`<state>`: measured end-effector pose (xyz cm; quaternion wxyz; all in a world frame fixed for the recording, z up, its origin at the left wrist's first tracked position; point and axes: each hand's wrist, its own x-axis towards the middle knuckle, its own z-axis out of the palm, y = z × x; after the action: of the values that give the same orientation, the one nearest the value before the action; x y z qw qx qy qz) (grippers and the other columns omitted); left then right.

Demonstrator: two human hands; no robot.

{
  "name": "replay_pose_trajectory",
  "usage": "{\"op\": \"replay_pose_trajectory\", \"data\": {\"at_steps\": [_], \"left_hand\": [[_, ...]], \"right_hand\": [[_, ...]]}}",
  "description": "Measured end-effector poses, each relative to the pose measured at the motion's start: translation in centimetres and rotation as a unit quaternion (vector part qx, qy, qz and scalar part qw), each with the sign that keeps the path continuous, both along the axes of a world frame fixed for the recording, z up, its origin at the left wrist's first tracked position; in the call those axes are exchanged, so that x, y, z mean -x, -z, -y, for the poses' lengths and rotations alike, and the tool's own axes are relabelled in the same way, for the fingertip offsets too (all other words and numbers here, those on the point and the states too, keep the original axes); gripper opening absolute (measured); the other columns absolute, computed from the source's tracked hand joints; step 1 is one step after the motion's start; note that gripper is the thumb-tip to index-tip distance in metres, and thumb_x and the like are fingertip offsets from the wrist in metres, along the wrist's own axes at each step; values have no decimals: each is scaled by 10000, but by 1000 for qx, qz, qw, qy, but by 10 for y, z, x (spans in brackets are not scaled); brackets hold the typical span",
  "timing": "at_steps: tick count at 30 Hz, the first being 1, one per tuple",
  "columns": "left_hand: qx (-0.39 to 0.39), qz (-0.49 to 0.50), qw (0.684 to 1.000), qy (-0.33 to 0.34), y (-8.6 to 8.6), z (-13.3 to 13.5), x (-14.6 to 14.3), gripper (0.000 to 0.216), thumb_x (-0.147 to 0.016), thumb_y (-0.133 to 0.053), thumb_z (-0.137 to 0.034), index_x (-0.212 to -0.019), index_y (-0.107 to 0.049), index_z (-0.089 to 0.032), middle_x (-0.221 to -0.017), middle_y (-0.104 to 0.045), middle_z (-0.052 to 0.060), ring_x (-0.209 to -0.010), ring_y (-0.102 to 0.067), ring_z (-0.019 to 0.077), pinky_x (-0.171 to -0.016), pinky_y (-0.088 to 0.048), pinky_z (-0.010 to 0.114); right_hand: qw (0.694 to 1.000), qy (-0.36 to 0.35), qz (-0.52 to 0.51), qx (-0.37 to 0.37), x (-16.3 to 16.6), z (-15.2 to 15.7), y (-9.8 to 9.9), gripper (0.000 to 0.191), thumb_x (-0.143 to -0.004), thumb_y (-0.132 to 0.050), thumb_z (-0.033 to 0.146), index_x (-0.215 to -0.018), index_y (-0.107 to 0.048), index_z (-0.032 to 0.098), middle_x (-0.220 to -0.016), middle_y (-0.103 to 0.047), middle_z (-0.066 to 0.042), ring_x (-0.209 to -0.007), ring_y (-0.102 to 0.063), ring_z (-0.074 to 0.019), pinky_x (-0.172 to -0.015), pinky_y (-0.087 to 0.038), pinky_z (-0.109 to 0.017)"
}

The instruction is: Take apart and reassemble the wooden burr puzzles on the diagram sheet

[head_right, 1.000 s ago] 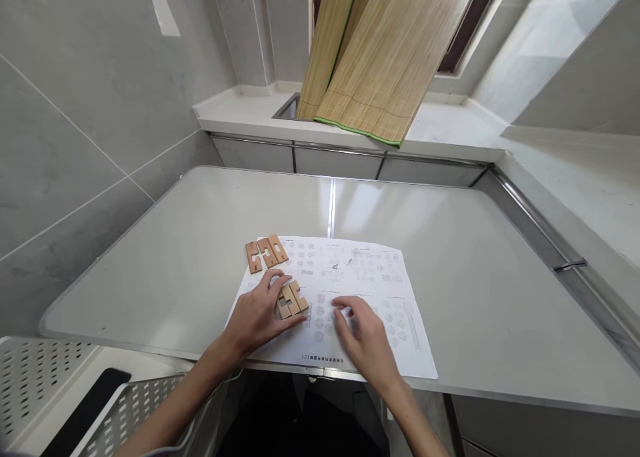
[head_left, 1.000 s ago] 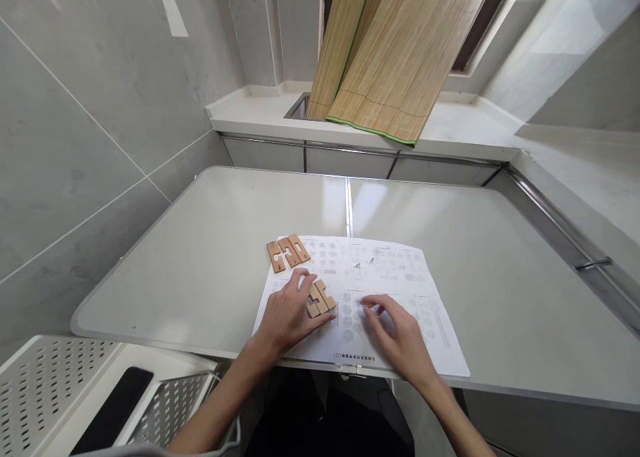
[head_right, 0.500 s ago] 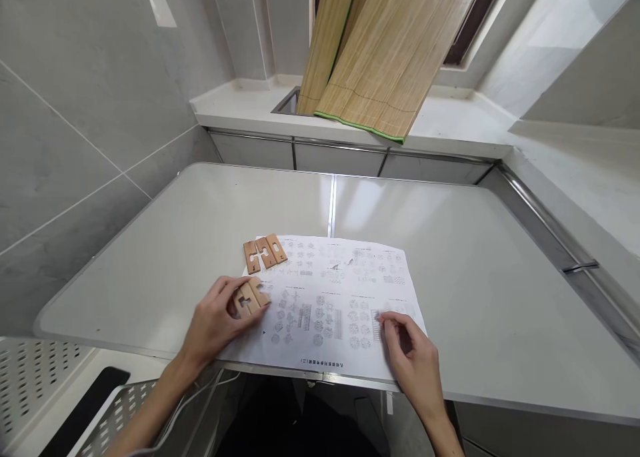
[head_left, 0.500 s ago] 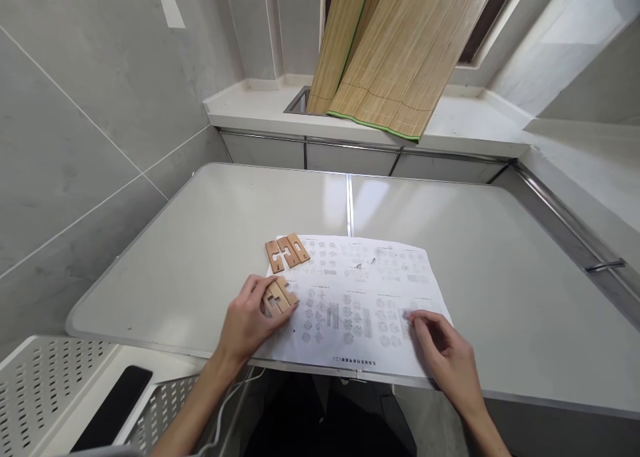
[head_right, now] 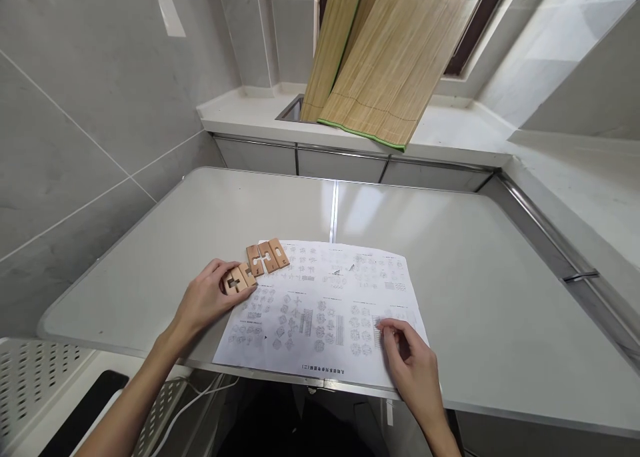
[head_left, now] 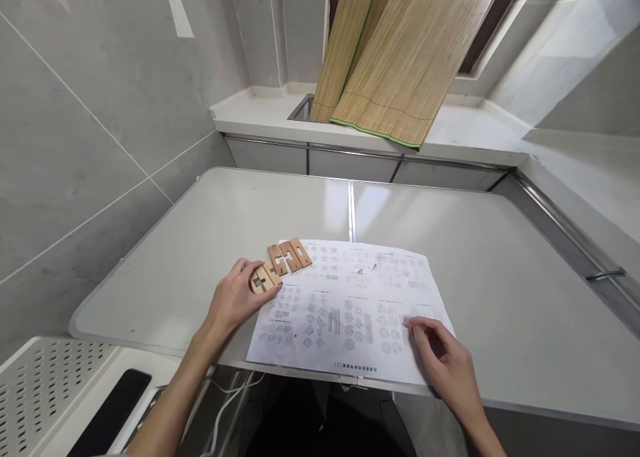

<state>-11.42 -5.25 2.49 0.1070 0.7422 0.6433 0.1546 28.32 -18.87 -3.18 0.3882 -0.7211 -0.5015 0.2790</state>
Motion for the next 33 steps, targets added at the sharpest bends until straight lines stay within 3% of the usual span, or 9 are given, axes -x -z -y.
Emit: {"op": "replay_pose_trajectory", "data": {"at_steps": [7,13,17,20,23,26,30,33], "left_hand": [[-8,25,1000,-12,6,-7,-16,593,-840,-690,-643,-1259,-667,-225,-1116,-670,58,-932,-695,261,-809,-555,373],[-13,24,998,-54,14,-4,-22,578,-848,-703,-632,-1272,-635,-245,-1202,-658,53,-877,-692,234,-716,-542,352],[-16,90,994,-53,14,4,-17,653,-839,-721,-659,-1337,-593,-256,-1309,-623,65,-722,-645,170,-695,-549,348],[-19,177,981,-74,14,11,-5,586,-890,-675,-641,-1314,-619,-239,-1240,-645,66,-686,-622,153,-715,-560,341],[-16,243,964,-106,14,16,8,479,-939,-620,-599,-1238,-664,-227,-1114,-683,55,-723,-646,169,-753,-564,341],[-28,242,963,-113,10,21,13,414,-949,-607,-580,-1166,-701,-240,-1128,-702,56,-784,-665,192,-793,-565,359],[-77,170,981,-50,-2,23,5,324,-987,-569,-533,-1068,-741,-271,-1156,-727,56,-1095,-650,268,-995,-520,425],[-94,124,988,-11,-8,16,-7,324,-994,-558,-524,-1069,-738,-265,-1196,-726,69,-1212,-599,296,-1084,-472,476]], "right_hand": [[1000,2,1,-2,-1,0,3,322,-964,-600,531,-1017,-743,248,-1069,-788,-68,-1001,-721,-261,-761,-560,-288],[1000,3,4,-1,-2,0,6,327,-956,-608,542,-1013,-743,250,-1062,-788,-61,-999,-722,-251,-739,-553,-268],[1000,10,1,3,-2,1,8,333,-948,-618,550,-1008,-746,248,-1060,-787,-62,-989,-725,-249,-739,-555,-264],[1000,5,0,0,-5,0,11,342,-946,-618,555,-1012,-749,246,-1059,-789,-65,-982,-728,-251,-725,-561,-262],[1000,-4,1,-6,-7,-1,13,353,-931,-628,559,-997,-756,237,-1036,-792,-75,-941,-732,-256,-683,-562,-266],[1000,-7,-1,-11,-4,-1,11,350,-941,-613,554,-1000,-750,237,-1030,-789,-74,-925,-725,-254,-683,-554,-273],[1000,0,-11,-16,2,-1,4,338,-967,-574,540,-1007,-737,246,-1033,-784,-69,-930,-710,-252,-662,-527,-277],[1000,-7,-17,-23,3,-3,1,329,-962,-574,530,-981,-742,248,-1012,-787,-63,-895,-710,-245,-653,-522,-280]]}}
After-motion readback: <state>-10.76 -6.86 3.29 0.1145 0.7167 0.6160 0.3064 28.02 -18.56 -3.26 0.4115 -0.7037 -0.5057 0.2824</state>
